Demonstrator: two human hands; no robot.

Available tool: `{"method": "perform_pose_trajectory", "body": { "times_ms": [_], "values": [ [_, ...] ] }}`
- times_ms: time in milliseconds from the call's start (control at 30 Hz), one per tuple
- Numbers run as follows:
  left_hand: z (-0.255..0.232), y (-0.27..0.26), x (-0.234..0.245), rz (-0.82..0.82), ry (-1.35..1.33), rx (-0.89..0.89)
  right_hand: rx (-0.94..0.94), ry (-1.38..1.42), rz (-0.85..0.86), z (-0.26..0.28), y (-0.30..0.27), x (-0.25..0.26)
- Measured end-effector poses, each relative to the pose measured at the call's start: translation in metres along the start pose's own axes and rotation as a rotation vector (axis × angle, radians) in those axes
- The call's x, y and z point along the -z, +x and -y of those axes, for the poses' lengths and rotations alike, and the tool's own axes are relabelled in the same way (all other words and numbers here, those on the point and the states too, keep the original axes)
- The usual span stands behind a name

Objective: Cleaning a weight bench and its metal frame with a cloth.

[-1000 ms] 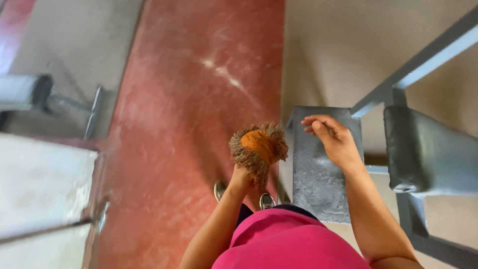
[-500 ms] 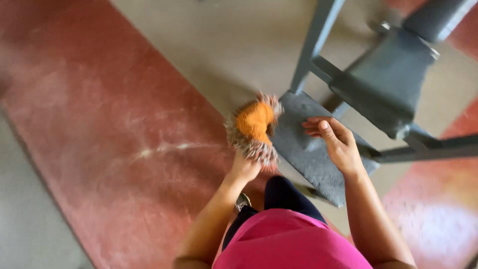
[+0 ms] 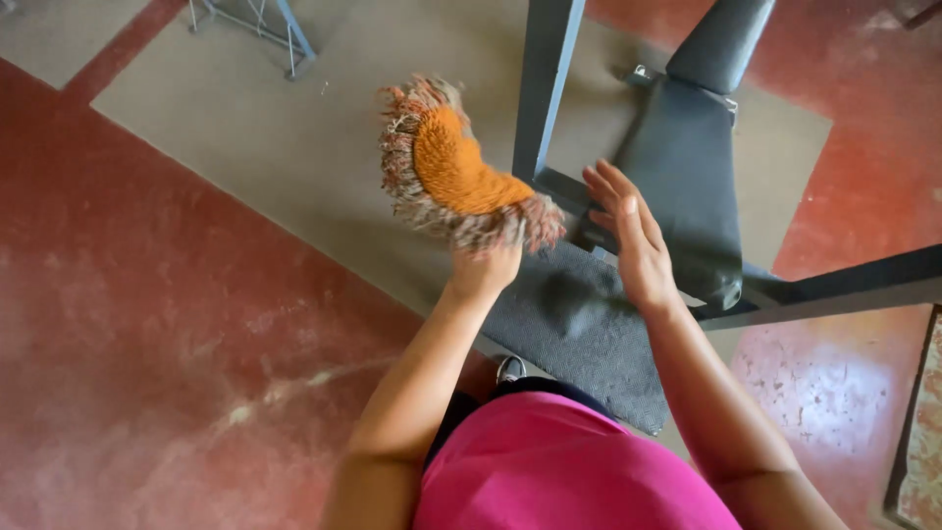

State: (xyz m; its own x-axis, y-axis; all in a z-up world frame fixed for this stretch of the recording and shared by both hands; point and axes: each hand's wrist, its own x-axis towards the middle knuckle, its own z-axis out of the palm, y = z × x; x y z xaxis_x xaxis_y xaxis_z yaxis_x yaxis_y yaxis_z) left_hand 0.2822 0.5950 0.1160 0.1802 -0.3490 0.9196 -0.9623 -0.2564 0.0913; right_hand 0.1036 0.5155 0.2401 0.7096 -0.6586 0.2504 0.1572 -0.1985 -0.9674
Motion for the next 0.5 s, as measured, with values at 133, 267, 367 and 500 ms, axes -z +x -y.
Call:
{"method": "perform_pose_trajectory", "body": {
  "times_ms": [133,267,367,500],
  "values": [
    [0.012,-0.006,-0.061,0.017,-0.032,-0.074,0.108,-0.025,0.118,-0.016,0.041,-0.004],
    [-0.001,0.115,-0.037,-0.21,-0.086,-0.037,0.099,-0.164,0.178,-0.012,0.06,-0.003],
    [0.004,0.137,-0.084,-0.088,-0.504,0.27,-0.013,-0.212,0.118,-0.022,0.055,0.007],
    [0.019,0.196,-0.163,0.109,-0.238,0.03,-0.074,-0.211,0.063,-0.036,0.061,0.019]
  ]
}}
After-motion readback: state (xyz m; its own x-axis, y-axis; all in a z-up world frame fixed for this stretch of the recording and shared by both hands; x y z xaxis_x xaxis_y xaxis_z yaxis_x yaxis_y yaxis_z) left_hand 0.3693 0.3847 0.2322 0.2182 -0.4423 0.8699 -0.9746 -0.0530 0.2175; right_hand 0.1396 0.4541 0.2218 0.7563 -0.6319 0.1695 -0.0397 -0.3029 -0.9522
